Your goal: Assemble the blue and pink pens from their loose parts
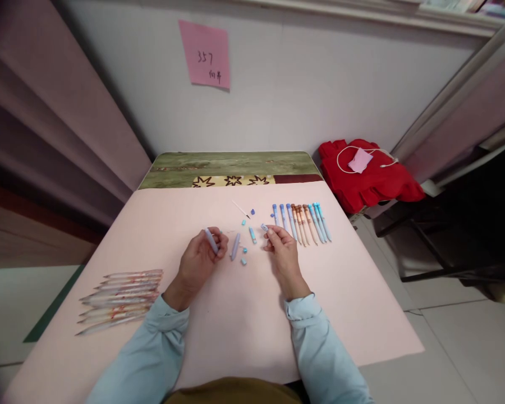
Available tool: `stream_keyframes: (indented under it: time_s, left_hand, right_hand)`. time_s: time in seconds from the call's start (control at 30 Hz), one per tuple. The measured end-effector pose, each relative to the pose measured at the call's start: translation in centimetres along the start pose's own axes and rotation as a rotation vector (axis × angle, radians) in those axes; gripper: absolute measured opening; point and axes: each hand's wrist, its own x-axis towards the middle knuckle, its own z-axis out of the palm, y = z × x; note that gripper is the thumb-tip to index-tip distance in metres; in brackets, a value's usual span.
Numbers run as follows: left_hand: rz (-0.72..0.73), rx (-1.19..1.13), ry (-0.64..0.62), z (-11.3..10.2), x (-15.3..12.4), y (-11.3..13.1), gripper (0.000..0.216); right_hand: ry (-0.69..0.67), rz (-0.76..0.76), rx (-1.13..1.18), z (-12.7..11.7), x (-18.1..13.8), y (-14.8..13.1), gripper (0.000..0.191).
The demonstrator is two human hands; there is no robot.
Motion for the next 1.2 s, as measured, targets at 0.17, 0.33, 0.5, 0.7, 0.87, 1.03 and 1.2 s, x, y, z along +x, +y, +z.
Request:
stream_keyframes:
  time_s: [0.17, 0.33, 0.5, 0.7, 0.87, 1.03, 1.2]
  left_hand:
    - [0.069, 0.085, 0.026, -0.5, -0.9, -0.6, 0.030]
    - [0.075, 0.314, 0.017, -0.6, -1.8, -2.0, 0.023]
    - [0.245, 0.808, 0.002, -0.7, -1.9, -2.3, 0.019]
    - [0.382, 1.040, -0.005, -1.1, -1.8, -2.1, 0.011]
    - [0.415, 1.070, -0.019, -1.3, -1.5, -2.2, 0.011]
    - [0.433, 1.082, -0.051, -1.5, -1.3, -2.3, 0.013]
    - [0.441, 1.091, -0.068, -1.5, -1.3, -2.4, 0.015]
  right_hand:
    - [0.001, 0.035, 0.092, 0.0, 0.0, 0.1, 0.030]
    - [-0.048, 0.050, 0.132, 0.0, 0.1, 0.8, 0.027]
    - [-0.101, 0.052, 0.103, 0.0, 0.1, 1.2, 0.025]
    - [-0.156, 0.094, 0.017, 0.0, 0.2, 1.8, 0.027]
    - [-0.163, 0.098, -0.050, 0.3, 0.0, 1.7, 0.029]
    - [-0.155, 0.058, -0.162, 0.4, -0.2, 1.5, 0.025]
    - [-0.172, 0.020, -0.256, 0.2, -0.4, 1.4, 0.023]
